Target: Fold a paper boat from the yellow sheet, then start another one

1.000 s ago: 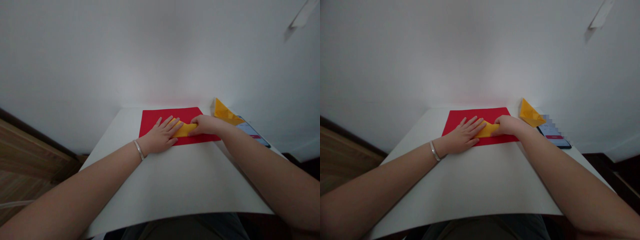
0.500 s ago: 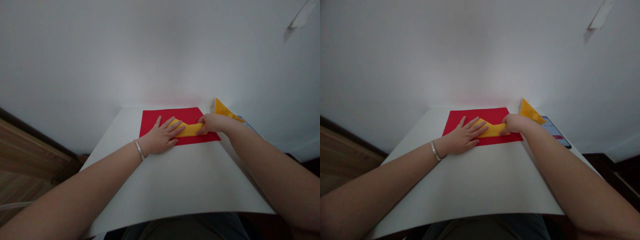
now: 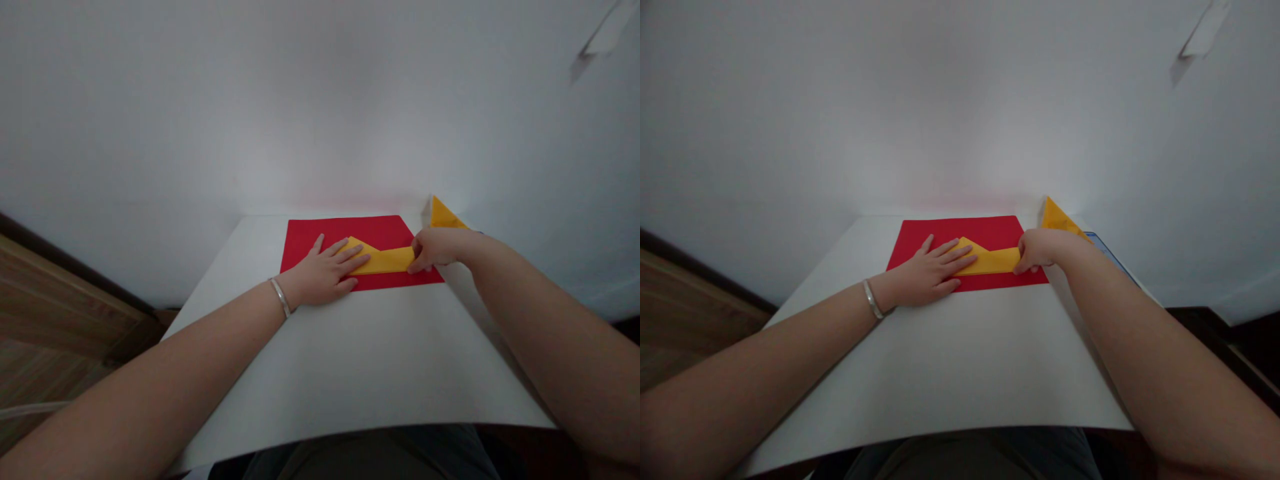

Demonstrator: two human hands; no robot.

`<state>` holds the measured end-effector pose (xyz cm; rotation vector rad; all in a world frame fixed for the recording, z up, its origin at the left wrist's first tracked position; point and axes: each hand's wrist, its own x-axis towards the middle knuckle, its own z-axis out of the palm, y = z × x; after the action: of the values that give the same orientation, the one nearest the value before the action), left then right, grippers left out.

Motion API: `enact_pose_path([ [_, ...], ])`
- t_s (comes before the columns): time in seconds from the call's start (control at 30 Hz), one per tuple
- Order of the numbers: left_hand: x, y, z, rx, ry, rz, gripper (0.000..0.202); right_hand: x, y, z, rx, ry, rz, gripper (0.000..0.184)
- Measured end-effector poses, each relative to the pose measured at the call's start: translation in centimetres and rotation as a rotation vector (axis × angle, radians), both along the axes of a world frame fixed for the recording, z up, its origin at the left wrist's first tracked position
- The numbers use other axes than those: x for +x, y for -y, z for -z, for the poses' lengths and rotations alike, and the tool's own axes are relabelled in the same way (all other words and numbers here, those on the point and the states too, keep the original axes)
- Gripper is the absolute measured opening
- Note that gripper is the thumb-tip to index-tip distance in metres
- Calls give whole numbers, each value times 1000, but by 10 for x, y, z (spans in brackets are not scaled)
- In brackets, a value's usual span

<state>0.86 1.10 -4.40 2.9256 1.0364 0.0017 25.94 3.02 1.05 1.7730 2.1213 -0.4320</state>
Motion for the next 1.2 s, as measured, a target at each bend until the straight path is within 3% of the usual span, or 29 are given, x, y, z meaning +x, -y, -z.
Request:
enact_pose_path([
  [0.2, -2, -2, 2, -12, 14, 25, 51, 9, -6, 8, -28, -52, 13, 20],
  [0.43, -3, -3, 1, -32, 9, 28, 48, 13, -7, 16, -137, -229, 234, 35],
  [0.9, -3, -2, -2, -60, -1, 66, 45, 21, -10, 18, -121, -159, 278, 30],
  [1.07, -3, -3, -2, -62, -2, 59, 44, 24, -10, 18, -97, -179, 224, 16],
  [1.2, -2, -1, -4, -63, -15, 57, 44, 11, -4, 12, 13, -227, 38, 11],
])
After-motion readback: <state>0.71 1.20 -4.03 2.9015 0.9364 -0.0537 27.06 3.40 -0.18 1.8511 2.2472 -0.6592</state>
